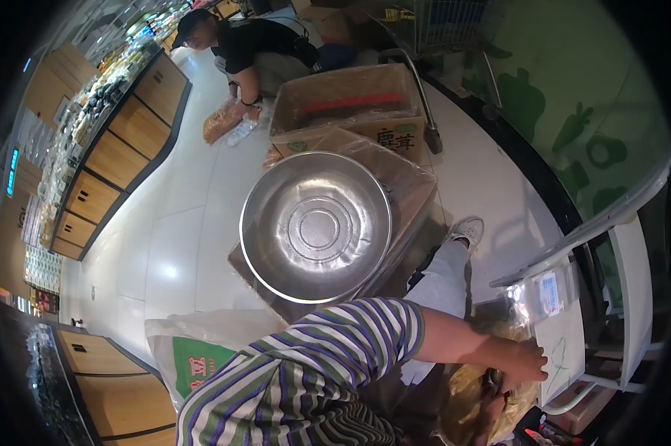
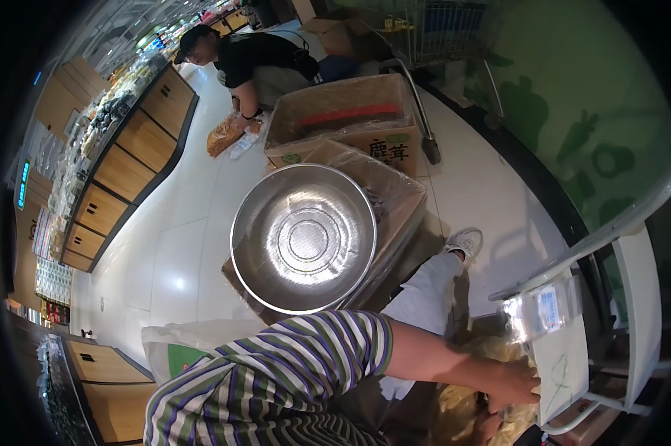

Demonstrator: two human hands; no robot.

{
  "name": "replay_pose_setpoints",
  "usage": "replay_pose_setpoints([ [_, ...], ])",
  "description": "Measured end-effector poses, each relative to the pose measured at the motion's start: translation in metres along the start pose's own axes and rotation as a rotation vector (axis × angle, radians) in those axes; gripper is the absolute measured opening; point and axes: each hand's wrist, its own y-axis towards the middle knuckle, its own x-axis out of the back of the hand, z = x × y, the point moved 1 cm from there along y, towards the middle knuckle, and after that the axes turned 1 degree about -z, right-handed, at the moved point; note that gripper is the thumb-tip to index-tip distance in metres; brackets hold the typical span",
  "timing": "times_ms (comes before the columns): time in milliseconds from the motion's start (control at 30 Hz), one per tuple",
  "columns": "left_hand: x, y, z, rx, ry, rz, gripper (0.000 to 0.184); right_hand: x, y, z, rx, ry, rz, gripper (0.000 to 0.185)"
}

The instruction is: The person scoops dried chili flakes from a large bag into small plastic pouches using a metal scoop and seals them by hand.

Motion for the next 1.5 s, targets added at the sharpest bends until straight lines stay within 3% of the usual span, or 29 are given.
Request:
replay_pose_setpoints([
  [33, -0.001, 0.000, 0.001, -0.001, 0.000, 0.004, 0.087, 0.003, -0.007, -0.004, -0.001, 0.003, 0.002, 0.041],
  [133, -0.002, -0.006, 0.006, 0.012, -0.021, 0.031, 0.088, 0.023, -0.036, -0.011, 0.310, 0.115, -0.172, 0.040],
  [233, -0.001, -0.011, 0.011, 0.022, 0.001, -0.018, 0.089, 0.058, -0.059, -0.006, 0.404, 0.240, -0.100, 0.043],
  [300, -0.003, -0.009, 0.016, 0.036, -0.126, 0.121, 0.094, 0.072, -0.073, -0.005, 0.459, 0.326, -0.047, 0.045],
  [367, -0.006, -0.011, 0.019, 0.032, -0.110, 0.115, 0.092, 0.054, -0.067, -0.027, 0.477, 0.377, -0.021, 0.046],
  [433, -0.010, -0.011, 0.023, 0.026, -0.090, 0.104, 0.091, 0.012, -0.037, -0.078, 0.333, 0.292, -0.186, 0.048],
  [500, -0.011, -0.010, 0.026, -0.009, -0.159, 0.112, 0.088, 0.015, -0.043, -0.084, 0.413, 0.294, -0.240, 0.047],
  [567, 0.002, -0.015, 0.021, 0.013, -0.109, 0.131, 0.087, 0.010, -0.042, -0.100, 0.193, 0.182, -0.110, 0.042],
  [767, -0.027, -0.013, 0.030, 0.040, -0.051, 0.105, 0.096, 0.062, -0.074, -0.084, 0.302, 0.242, -0.018, 0.043],
  [833, -0.034, -0.011, 0.031, 0.033, -0.043, 0.100, 0.100, 0.069, -0.076, -0.082, 0.229, 0.226, 0.040, 0.046],
  [933, -0.033, -0.010, 0.031, 0.038, -0.053, 0.158, 0.105, 0.064, -0.077, -0.094, 0.455, 0.298, -0.248, 0.032],
  [967, -0.037, -0.008, 0.031, 0.082, -0.041, 0.184, 0.106, 0.081, -0.084, -0.079, 0.309, 0.273, -0.104, 0.038],
  [1000, -0.025, -0.011, 0.025, 0.097, -0.059, 0.237, 0.102, 0.070, -0.081, -0.089, 0.359, 0.293, -0.229, 0.040],
  [1033, -0.032, -0.014, 0.025, 0.042, -0.073, 0.114, 0.086, 0.087, -0.091, -0.073, 0.246, 0.249, -0.144, 0.040],
  [1067, -0.034, -0.025, 0.035, -0.138, -0.157, -0.123, 0.071, 0.092, -0.096, -0.069, 0.324, 0.229, -0.195, 0.038],
  [1100, -0.004, -0.019, 0.019, -0.044, -0.170, 0.069, 0.064, 0.097, -0.100, -0.067, 0.322, 0.194, -0.214, 0.037],
  [1133, 0.011, -0.014, 0.011, 0.042, -0.160, 0.289, 0.073, 0.099, -0.100, -0.067, 0.307, 0.209, -0.215, 0.034],
  [1333, 0.010, -0.008, 0.005, 0.165, -0.039, 0.437, 0.080, 0.111, -0.110, -0.075, 0.281, 0.200, -0.257, 0.023],
  [1400, 0.007, -0.008, 0.003, 0.090, 0.057, 0.257, 0.077, 0.116, -0.115, -0.078, 0.282, 0.237, -0.273, 0.022],
  [1433, 0.007, -0.005, 0.001, 0.084, 0.053, 0.270, 0.077, 0.119, -0.117, -0.079, 0.278, 0.255, -0.283, 0.022],
  [1500, 0.008, 0.000, -0.005, 0.169, 0.051, 0.470, 0.084, 0.120, -0.121, -0.085, 0.283, 0.270, -0.294, 0.021],
])
